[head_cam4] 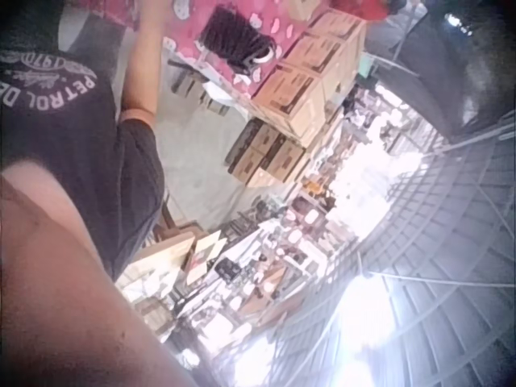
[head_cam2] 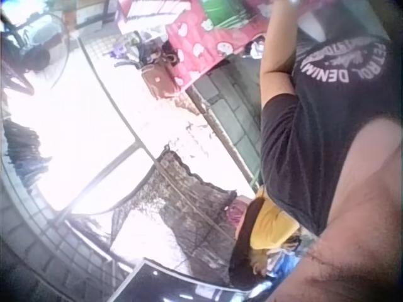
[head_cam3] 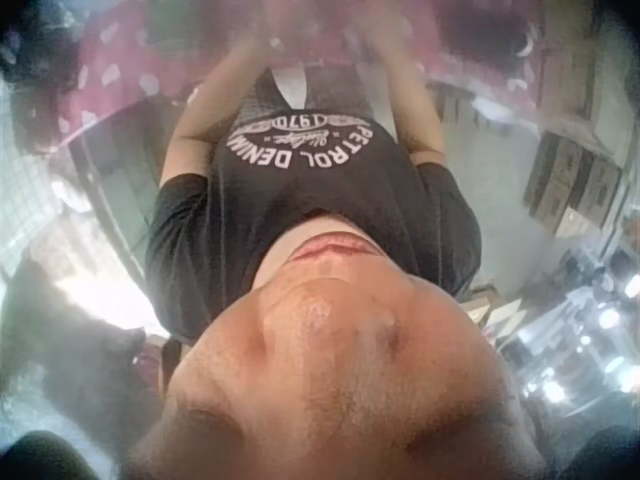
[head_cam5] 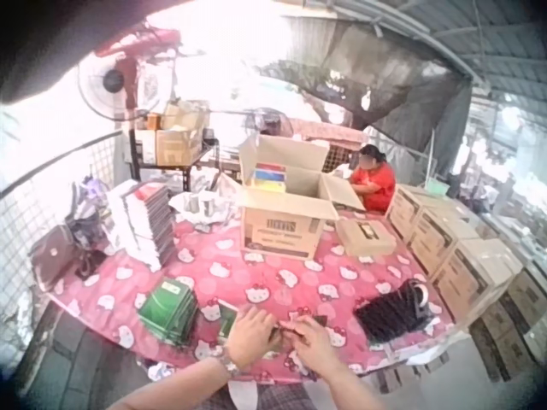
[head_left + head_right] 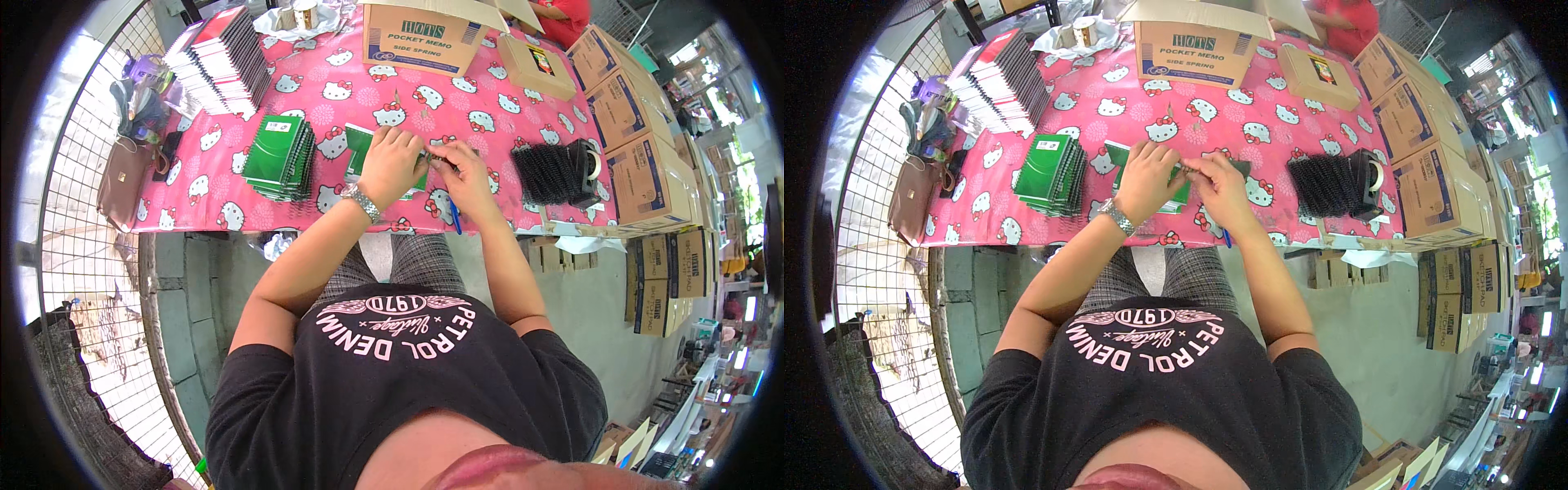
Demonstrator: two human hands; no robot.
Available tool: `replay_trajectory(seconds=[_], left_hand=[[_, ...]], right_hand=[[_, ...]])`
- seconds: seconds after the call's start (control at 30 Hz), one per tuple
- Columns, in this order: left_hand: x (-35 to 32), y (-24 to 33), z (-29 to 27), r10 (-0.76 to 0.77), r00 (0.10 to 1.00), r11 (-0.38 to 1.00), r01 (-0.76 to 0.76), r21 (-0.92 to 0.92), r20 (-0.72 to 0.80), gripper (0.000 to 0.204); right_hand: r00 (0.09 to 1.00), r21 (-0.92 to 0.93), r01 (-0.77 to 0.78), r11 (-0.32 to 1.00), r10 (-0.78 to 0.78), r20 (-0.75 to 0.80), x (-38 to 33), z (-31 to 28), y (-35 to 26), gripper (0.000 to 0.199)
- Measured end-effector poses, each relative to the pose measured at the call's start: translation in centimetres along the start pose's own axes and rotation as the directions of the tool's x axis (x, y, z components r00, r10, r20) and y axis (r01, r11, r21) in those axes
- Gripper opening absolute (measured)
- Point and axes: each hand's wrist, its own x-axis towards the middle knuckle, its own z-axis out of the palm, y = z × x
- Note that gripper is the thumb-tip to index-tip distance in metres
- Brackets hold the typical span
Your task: The person binds green notebooks by hand, inserting a metal spiral through the punched holes and using pliers to secure the ends.
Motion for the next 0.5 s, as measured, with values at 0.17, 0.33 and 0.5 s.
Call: replay_trajectory(seconds=[0.17, 0.33, 0.5], left_hand=[[0.0, -0.1, -1.2, 0.022, 0.995, 0.999, -0.017, -0.047, 0.100, 0.025], [-0.2, -0.7, -2.7, 0.078, 0.968, 0.993, -0.053, -0.109, 0.239, 0.029], [-0.4, -0.9, -3.1, 0.081, 0.963, 0.987, -0.042, -0.154, 0.256, 0.026]], right_hand=[[0.999, -0.020, -0.042, 0.999, 0.043, 0.034, 0.1, -0.6, -0.7, 0.028], [0.923, -0.066, -0.309, 0.949, 0.316, 0.218, 0.5, -2.0, -2.7, 0.032], [0.947, -0.070, -0.190, 0.979, 0.201, 0.250, 1.2, -2.3, -3.8, 0.029]])
